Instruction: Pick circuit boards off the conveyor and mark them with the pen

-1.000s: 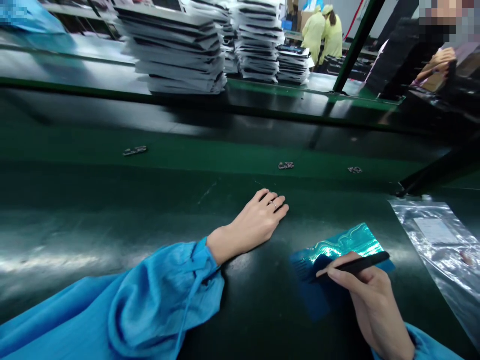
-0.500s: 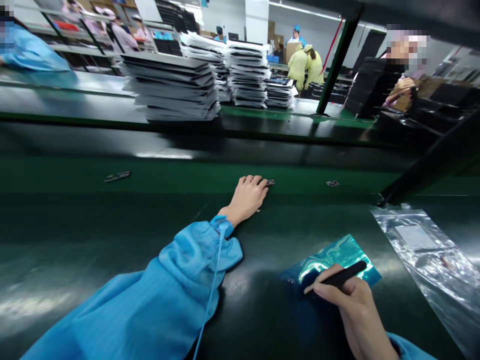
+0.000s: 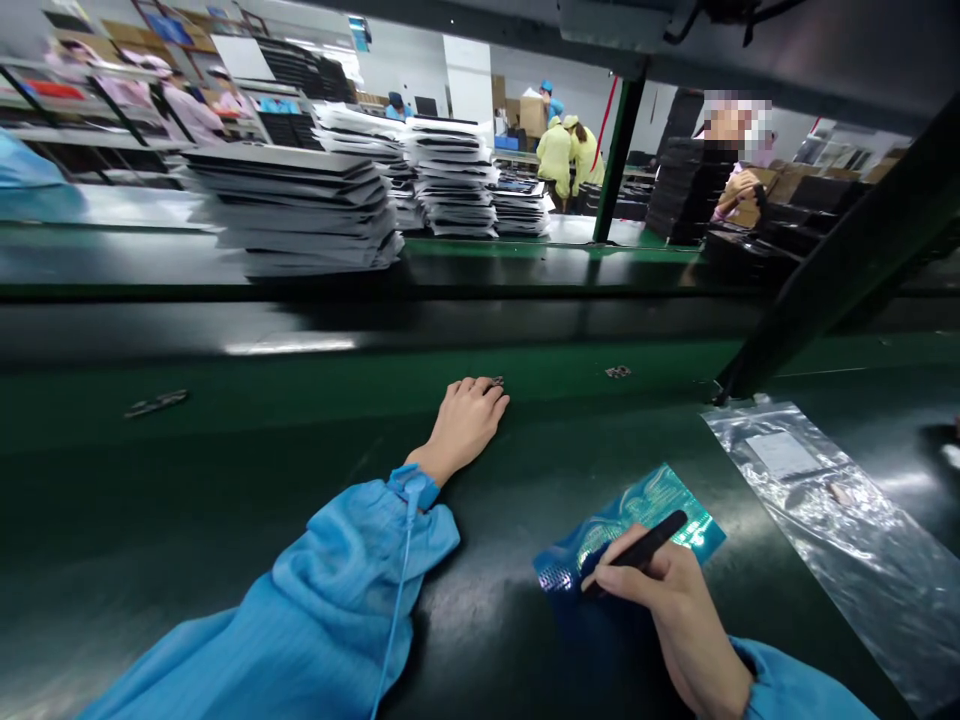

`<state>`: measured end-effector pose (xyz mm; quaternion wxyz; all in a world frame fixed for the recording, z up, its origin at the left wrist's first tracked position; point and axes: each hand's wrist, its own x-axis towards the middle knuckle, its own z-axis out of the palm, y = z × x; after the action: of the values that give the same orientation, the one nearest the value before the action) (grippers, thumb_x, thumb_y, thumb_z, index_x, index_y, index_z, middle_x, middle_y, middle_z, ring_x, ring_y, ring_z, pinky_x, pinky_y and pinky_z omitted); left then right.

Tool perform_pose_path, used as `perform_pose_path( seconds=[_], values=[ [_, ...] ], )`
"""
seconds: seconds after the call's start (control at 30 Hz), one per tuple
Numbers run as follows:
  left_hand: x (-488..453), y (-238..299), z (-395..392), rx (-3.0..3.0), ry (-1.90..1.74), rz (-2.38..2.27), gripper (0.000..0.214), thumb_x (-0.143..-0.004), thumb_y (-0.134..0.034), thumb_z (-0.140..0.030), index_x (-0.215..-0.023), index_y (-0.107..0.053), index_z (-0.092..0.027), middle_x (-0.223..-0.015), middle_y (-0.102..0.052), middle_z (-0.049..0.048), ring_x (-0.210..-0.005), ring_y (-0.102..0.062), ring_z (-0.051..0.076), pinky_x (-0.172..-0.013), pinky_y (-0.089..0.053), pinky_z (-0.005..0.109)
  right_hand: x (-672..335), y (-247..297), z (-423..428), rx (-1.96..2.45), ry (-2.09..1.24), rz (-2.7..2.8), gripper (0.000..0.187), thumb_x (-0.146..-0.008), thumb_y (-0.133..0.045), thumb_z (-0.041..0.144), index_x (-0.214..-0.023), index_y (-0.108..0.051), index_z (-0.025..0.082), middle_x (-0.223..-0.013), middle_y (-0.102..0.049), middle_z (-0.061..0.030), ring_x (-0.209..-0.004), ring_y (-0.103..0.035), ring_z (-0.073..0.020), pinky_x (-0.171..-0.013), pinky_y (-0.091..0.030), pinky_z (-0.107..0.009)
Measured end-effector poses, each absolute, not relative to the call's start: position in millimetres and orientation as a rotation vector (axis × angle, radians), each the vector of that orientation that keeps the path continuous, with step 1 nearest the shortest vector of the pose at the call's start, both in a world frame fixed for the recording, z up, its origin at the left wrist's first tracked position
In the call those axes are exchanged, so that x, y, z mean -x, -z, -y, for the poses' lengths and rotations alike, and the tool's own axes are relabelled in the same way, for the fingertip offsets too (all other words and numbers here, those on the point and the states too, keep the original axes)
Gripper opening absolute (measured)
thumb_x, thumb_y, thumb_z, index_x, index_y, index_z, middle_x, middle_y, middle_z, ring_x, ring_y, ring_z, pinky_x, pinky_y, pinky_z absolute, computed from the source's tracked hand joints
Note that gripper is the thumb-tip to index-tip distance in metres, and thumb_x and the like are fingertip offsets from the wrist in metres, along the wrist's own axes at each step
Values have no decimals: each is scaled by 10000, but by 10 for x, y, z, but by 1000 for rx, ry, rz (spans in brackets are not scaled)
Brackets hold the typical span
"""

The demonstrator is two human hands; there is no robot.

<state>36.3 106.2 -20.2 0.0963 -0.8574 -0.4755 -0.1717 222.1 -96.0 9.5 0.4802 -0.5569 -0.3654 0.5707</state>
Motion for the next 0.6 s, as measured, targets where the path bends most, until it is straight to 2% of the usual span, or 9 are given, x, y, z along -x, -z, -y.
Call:
perform_pose_path(
  seconds=[0.13, 0.33, 0.6],
  values=[
    [-359, 222, -1035, 2513, 518, 1455, 334, -932, -338, -252, -982, -650, -143, -1111, -594, 111, -959, -528, 263, -794, -424, 394, -2205, -80, 955, 1353, -1371, 902, 188, -677, -703, 320, -609, -648, 153, -650, -611, -31, -664, -533, -175, -573, -366, -251],
    [-358, 197, -1009, 2510, 503, 1461, 304, -938, -361, -245, -995, -635, -126, -1140, -575, 119, -1028, -495, 281, -867, -385, 423, -2210, -57, 946, 1337, -1383, 901, 178, -686, -699, 306, -614, -641, 154, -647, -606, -25, -651, -519, -163, -582, -363, -250],
    [-735, 90, -1090, 2587, 405, 1383, 205, -935, -440, -232, -995, -598, -117, -1058, -572, 81, -1017, -510, 219, -890, -390, 413, -2207, -15, 930, 1300, -1407, 857, 169, -662, -696, 302, -624, -651, 144, -624, -617, -28, -637, -527, -160, -621, -359, -249]
  ],
)
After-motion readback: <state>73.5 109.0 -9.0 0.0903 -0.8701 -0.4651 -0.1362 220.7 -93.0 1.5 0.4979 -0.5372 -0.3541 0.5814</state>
